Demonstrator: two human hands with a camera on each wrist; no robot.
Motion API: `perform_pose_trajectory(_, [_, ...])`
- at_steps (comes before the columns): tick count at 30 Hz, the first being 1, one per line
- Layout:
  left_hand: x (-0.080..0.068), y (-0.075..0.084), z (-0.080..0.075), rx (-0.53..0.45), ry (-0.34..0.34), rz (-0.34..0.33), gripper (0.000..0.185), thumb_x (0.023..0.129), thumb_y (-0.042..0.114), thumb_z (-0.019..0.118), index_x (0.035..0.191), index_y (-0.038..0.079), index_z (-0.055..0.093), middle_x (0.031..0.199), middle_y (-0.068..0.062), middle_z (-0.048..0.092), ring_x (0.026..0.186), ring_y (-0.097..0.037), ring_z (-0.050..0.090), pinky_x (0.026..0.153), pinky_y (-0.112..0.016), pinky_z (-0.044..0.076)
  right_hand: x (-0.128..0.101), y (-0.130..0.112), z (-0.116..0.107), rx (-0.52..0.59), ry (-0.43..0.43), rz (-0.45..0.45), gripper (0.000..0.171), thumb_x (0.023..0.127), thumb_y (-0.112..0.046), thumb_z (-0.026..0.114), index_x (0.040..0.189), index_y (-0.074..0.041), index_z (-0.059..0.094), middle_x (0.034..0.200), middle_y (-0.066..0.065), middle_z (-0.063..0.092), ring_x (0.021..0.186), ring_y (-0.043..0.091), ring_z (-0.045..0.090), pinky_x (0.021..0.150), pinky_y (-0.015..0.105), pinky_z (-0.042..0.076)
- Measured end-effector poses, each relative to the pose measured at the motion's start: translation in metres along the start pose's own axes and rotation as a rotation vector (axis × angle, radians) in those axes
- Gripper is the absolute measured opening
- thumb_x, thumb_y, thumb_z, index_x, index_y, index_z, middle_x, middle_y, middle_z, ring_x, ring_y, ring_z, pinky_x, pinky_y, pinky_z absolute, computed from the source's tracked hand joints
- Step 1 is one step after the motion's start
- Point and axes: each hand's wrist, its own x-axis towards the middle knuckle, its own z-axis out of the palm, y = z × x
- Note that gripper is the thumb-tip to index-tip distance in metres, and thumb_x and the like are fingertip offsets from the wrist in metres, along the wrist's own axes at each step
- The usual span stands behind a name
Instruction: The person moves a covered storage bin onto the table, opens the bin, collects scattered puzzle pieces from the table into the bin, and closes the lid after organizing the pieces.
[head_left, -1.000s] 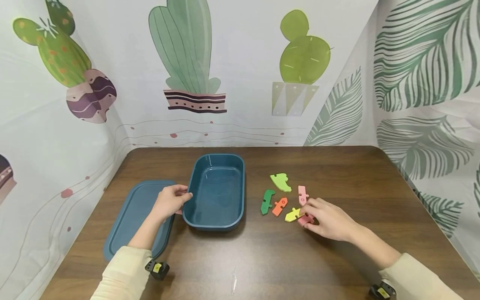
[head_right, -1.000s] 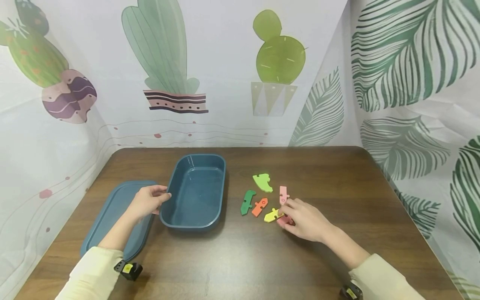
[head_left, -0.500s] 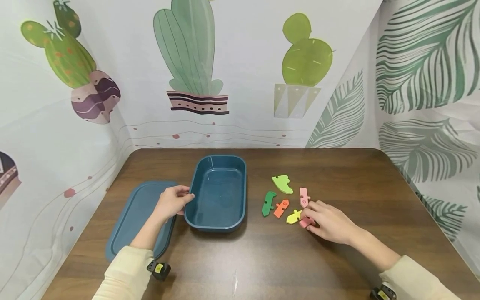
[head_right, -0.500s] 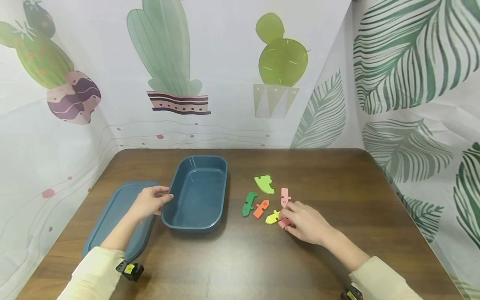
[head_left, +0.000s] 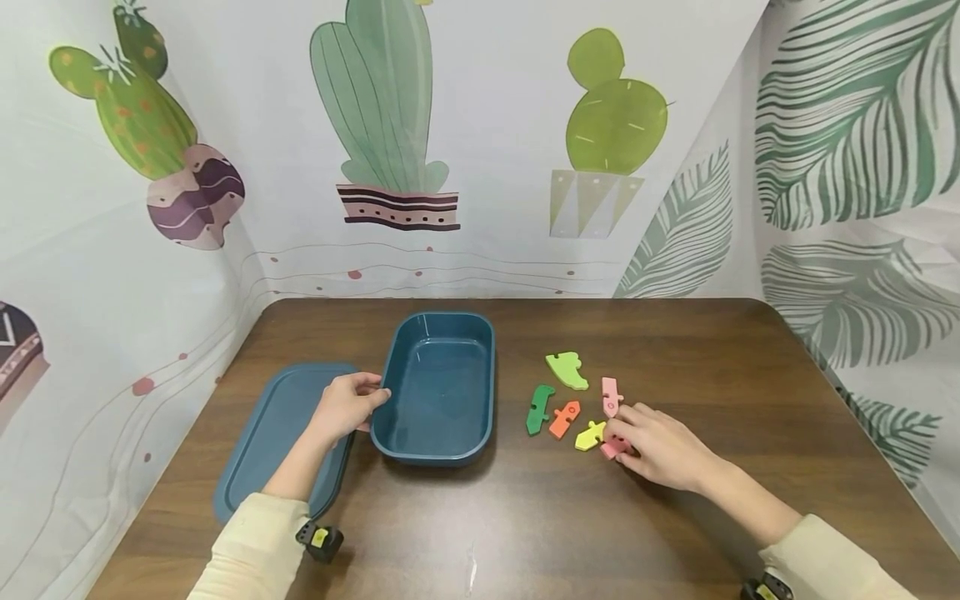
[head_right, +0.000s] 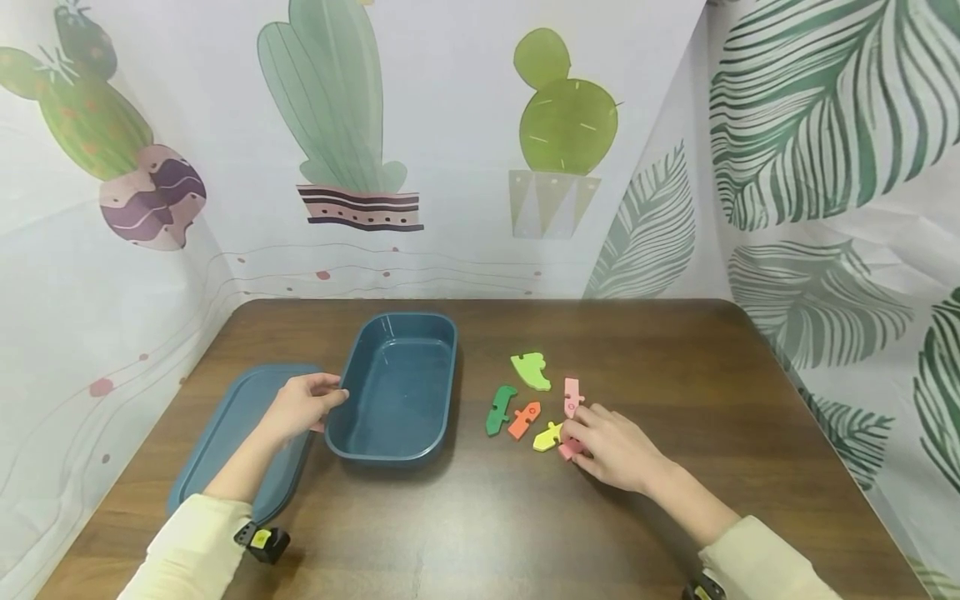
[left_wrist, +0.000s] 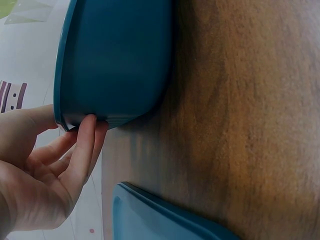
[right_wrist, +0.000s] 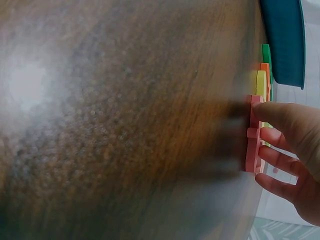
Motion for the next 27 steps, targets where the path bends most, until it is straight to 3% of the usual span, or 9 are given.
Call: perform_pose_trajectory(27, [0.0016,-0.0013,0.0004,0.007,0.008,-0.001,0.043,0.088,0.021,0.061,0.124,0.000,0.052,0.114,-0.020,0.061,0.093,-0.027,0.062,0.058,-0.033,0.056,-0.0003,0.0020,0.0006,0.067,-0.009,-0.036,0.028,0.068,-0.015,0.079,0.087,-0.025,0.061,0.085,-0.011,0.050,0.074,0.006,0.042,0.057,0.019,0.039])
